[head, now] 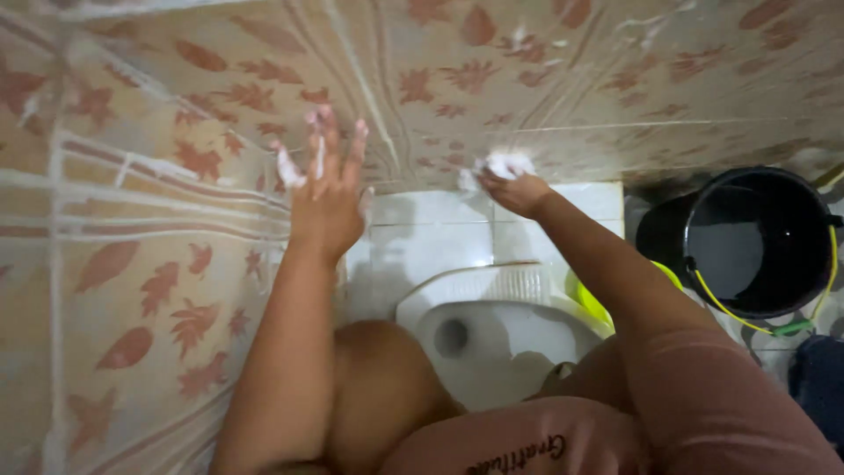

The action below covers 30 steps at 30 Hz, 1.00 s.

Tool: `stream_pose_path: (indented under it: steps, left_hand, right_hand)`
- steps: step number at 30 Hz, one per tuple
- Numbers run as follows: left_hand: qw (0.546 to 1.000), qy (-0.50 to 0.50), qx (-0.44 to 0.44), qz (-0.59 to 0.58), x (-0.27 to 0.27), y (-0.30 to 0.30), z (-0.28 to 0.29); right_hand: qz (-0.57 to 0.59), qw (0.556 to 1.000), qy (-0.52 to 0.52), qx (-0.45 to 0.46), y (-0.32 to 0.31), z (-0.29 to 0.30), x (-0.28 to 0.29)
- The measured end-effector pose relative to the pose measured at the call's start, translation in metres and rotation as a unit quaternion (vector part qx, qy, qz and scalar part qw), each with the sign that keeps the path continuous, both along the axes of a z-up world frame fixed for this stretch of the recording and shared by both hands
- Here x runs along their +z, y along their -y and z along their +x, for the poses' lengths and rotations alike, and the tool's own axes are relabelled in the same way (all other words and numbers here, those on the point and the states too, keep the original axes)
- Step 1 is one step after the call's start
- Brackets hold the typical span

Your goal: The person cleans a tiled bathroom wall using a soapy cloth and a bucket of water. The person scrubs the tiles by hand, rinses the wall using a small pot, and continues wiping the surface.

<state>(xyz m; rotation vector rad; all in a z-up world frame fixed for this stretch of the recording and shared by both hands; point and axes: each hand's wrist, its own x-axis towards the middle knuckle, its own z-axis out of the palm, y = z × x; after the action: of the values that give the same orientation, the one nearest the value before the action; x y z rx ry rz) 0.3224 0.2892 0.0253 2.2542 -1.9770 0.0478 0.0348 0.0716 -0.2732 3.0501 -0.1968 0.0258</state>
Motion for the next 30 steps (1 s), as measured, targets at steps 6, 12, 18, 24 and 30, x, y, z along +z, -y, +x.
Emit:
stream_pose_path:
  steps: [6, 12, 18, 24, 30]
  left_hand:
    - [0.995, 0.010, -0.038, -0.088, -0.025, 0.005, 0.009]
    - [0.996, 0.029, -0.029, -0.082, -0.031, 0.006, 0.021]
    - [0.996, -0.045, -0.030, -0.077, -0.024, 0.007, 0.016]
    - [0.994, -0.048, -0.037, -0.093, -0.057, 0.017, 0.017]
    - [0.983, 0.076, -0.043, -0.160, -0.102, 0.025, 0.012]
  right_hand:
    - [-0.042, 0.999, 0.010, -0.011, -0.010, 0.026, 0.063]
    - [-0.162, 0.933, 0.317, 0.052, -0.032, 0.108, 0.203]
    - [-0.122, 0.981, 0.141, 0.052, -0.041, 0.119, 0.062]
    - [-0.060, 0.997, 0.027, 0.027, -0.025, 0.076, 0.046]
    - [-0.056, 0.953, 0.297, -0.037, -0.012, 0.037, 0.182]
